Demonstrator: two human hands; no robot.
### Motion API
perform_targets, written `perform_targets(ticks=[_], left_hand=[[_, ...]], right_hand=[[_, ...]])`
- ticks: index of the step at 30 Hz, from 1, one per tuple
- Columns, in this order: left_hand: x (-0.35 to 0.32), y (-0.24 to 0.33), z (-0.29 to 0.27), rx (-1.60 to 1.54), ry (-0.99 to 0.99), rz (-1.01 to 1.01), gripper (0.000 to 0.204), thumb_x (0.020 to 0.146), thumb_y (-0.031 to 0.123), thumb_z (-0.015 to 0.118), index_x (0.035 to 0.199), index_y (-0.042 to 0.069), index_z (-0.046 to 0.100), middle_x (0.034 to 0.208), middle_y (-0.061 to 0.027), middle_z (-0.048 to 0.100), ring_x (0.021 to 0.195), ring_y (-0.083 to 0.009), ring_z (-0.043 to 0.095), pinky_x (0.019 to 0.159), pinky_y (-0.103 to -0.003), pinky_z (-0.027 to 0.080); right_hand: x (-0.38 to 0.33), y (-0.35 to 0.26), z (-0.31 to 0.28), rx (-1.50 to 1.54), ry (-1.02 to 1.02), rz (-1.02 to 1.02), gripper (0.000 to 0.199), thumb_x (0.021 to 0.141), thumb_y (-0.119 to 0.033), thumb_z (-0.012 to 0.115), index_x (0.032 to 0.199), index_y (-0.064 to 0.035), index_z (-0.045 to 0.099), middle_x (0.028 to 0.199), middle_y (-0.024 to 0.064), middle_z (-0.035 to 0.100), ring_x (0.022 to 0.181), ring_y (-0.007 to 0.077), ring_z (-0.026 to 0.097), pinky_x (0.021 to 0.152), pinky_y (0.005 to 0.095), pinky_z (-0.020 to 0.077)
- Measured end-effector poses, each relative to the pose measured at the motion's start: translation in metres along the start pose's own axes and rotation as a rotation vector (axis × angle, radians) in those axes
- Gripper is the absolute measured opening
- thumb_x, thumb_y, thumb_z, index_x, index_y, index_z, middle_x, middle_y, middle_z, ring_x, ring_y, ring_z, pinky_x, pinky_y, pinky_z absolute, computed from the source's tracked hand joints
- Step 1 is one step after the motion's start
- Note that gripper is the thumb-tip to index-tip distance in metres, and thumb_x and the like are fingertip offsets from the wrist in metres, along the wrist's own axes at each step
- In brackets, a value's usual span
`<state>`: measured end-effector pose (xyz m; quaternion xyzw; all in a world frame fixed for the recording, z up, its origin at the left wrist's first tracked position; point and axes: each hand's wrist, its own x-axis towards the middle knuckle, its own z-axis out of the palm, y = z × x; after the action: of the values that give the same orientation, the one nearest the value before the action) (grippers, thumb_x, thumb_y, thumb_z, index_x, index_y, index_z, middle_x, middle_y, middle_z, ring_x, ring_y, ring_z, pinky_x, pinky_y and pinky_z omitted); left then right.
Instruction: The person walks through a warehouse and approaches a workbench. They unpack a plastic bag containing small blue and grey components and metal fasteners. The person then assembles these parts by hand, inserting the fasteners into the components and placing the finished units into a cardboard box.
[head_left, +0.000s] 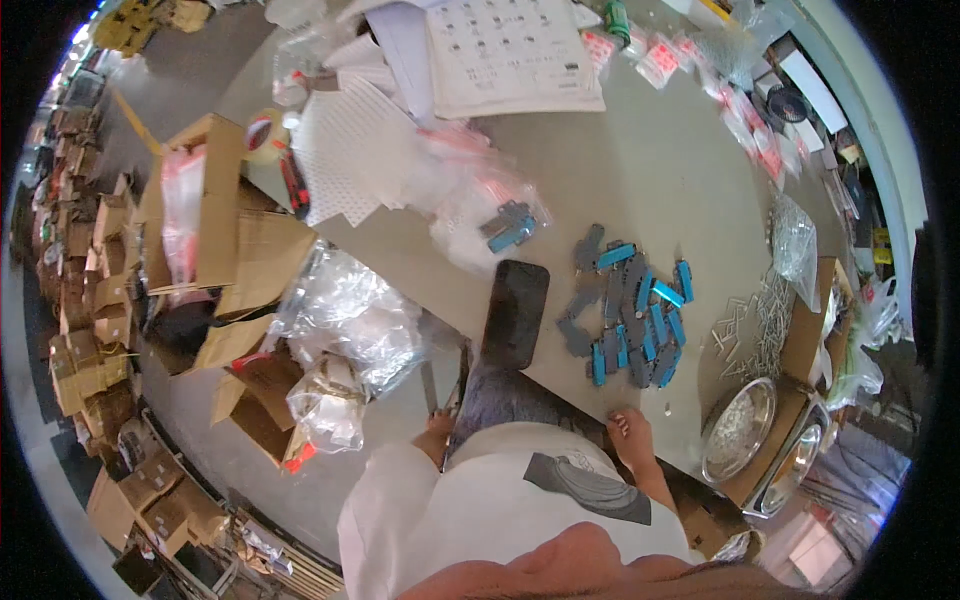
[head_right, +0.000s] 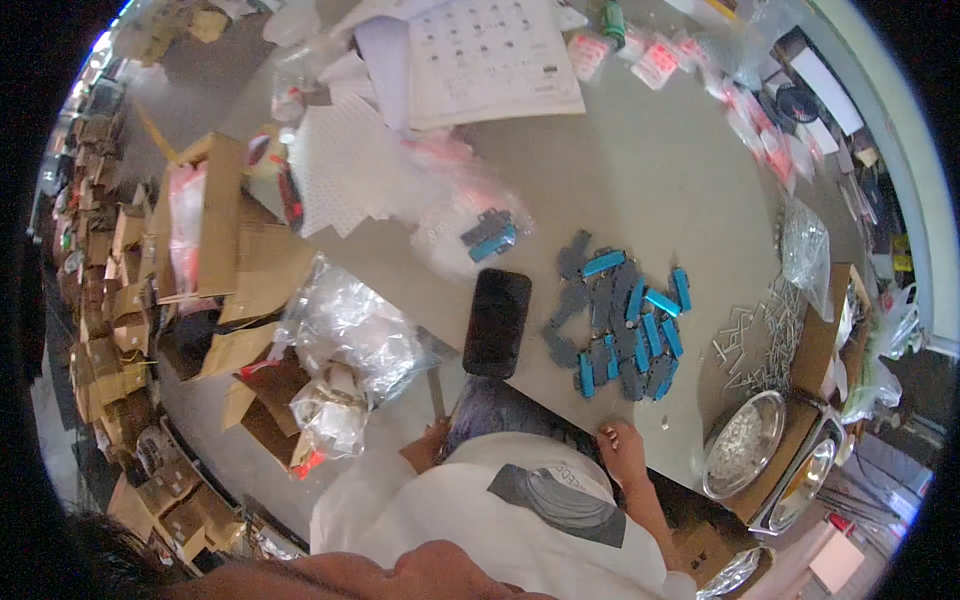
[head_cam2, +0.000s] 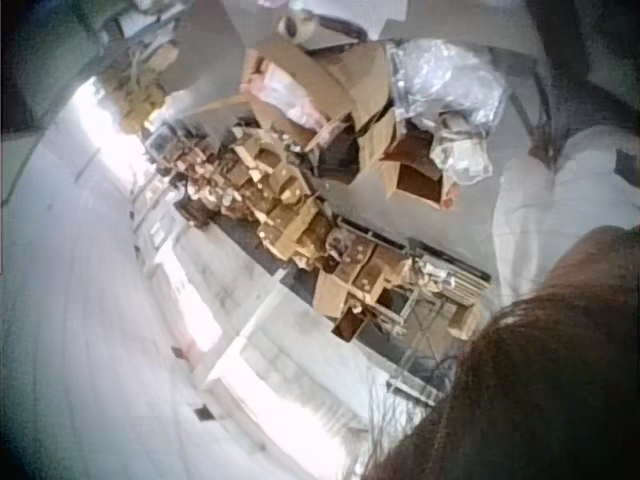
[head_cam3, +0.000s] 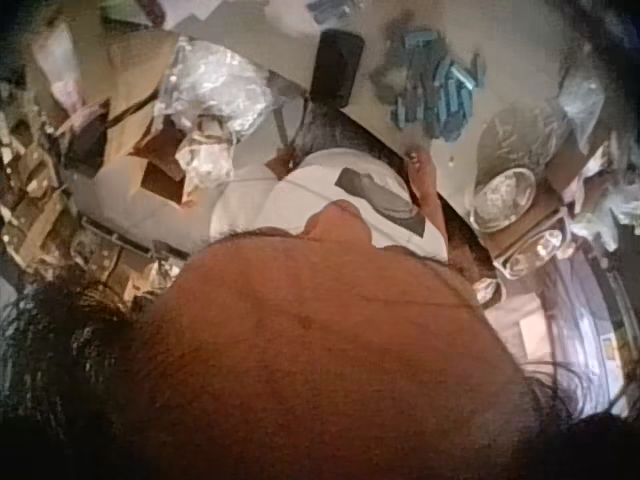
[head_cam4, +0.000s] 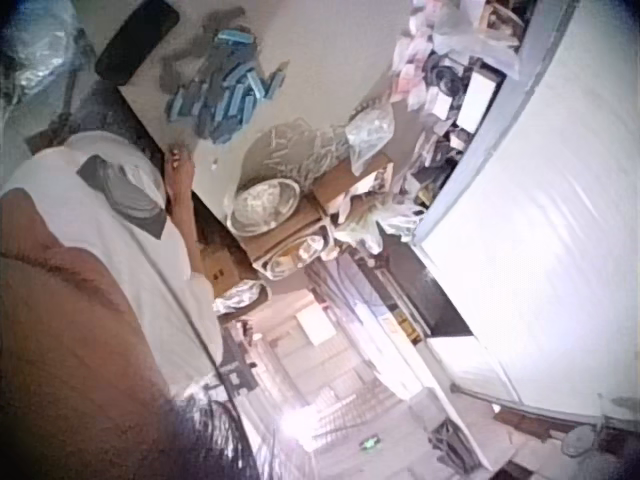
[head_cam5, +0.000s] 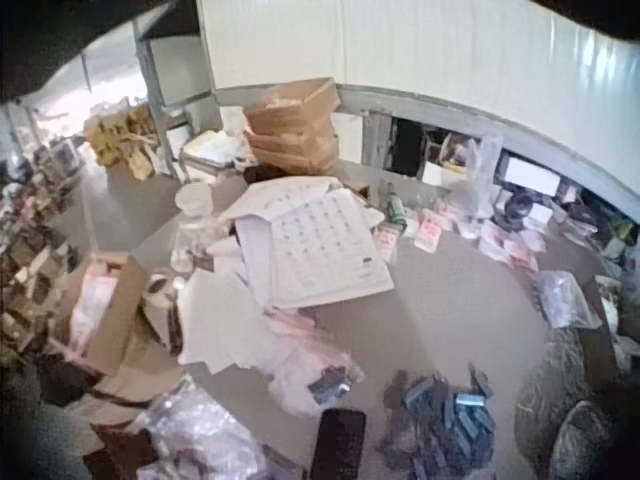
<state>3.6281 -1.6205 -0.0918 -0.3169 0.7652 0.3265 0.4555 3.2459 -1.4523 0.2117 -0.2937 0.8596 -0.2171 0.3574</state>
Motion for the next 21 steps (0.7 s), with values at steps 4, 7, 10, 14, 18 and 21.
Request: perform_targets(ticks=[4,7,10,14,18,21], left_hand=[[0.072,0.019,0.093,0.022,-0.101,-0.052,0.043,0.094,0.026,0.040,0.135,0.016,0.047,0.136,-0.0069,0.048,0.130,-0.0280,0.038,0.098,-0.067,0.025],[0.092,0.024,0.077,-0.115,-0.268,-0.201,0.038,0.092,0.031,0.047,0.127,0.017,0.055,0.130,-0.0069,0.054,0.122,-0.0283,0.047,0.095,-0.059,0.033],[0.105,0.020,0.072,-0.129,-0.310,-0.228,0.035,0.090,0.036,0.054,0.119,0.019,0.063,0.124,-0.0069,0.060,0.114,-0.0285,0.056,0.092,-0.052,0.041],[0.092,0.007,0.062,-0.236,-0.231,-0.161,0.035,0.092,0.031,0.050,0.120,0.014,0.061,0.126,-0.0112,0.059,0.114,-0.0291,0.057,0.095,-0.051,0.040],[0.079,0.012,-0.007,-0.228,-0.222,-0.072,0.035,0.091,0.029,0.050,0.118,0.012,0.061,0.126,-0.0124,0.057,0.115,-0.0305,0.055,0.095,-0.048,0.041],[0.081,0.016,-0.062,-0.197,-0.205,0.017,0.033,0.089,0.027,0.051,0.116,0.011,0.062,0.126,-0.0125,0.056,0.117,-0.0316,0.051,0.095,-0.048,0.041]], right_hand=[[0.014,-0.017,-0.003,-0.165,-0.059,-0.044,0.016,0.079,-0.009,0.065,0.087,-0.0021,0.054,0.082,0.0185,0.054,0.075,0.0362,0.056,0.063,0.0445,0.0450],[0.016,-0.022,-0.003,-0.156,-0.104,-0.023,0.018,0.078,-0.009,0.066,0.085,-0.0020,0.051,0.083,0.0182,0.053,0.077,0.0373,0.054,0.064,0.0445,0.0437],[0.014,-0.023,-0.003,-0.123,-0.117,-0.033,0.017,0.078,-0.008,0.066,0.086,-0.0019,0.051,0.083,0.0180,0.052,0.077,0.0375,0.053,0.065,0.0431,0.0430],[0.012,-0.016,-0.001,-0.060,-0.107,-0.052,0.016,0.077,-0.006,0.065,0.085,-0.0013,0.052,0.082,0.0181,0.052,0.074,0.0377,0.052,0.064,0.0422,0.0428],[0.013,0.000,0.000,-0.053,-0.073,-0.088,0.014,0.077,-0.007,0.065,0.085,-0.0016,0.054,0.080,0.0181,0.054,0.074,0.0378,0.053,0.064,0.0430,0.0434],[0.010,-0.005,-0.004,-0.115,-0.062,-0.076,0.014,0.080,-0.012,0.064,0.086,-0.0026,0.055,0.080,0.0184,0.056,0.072,0.0387,0.055,0.063,0.0436,0.0440]])
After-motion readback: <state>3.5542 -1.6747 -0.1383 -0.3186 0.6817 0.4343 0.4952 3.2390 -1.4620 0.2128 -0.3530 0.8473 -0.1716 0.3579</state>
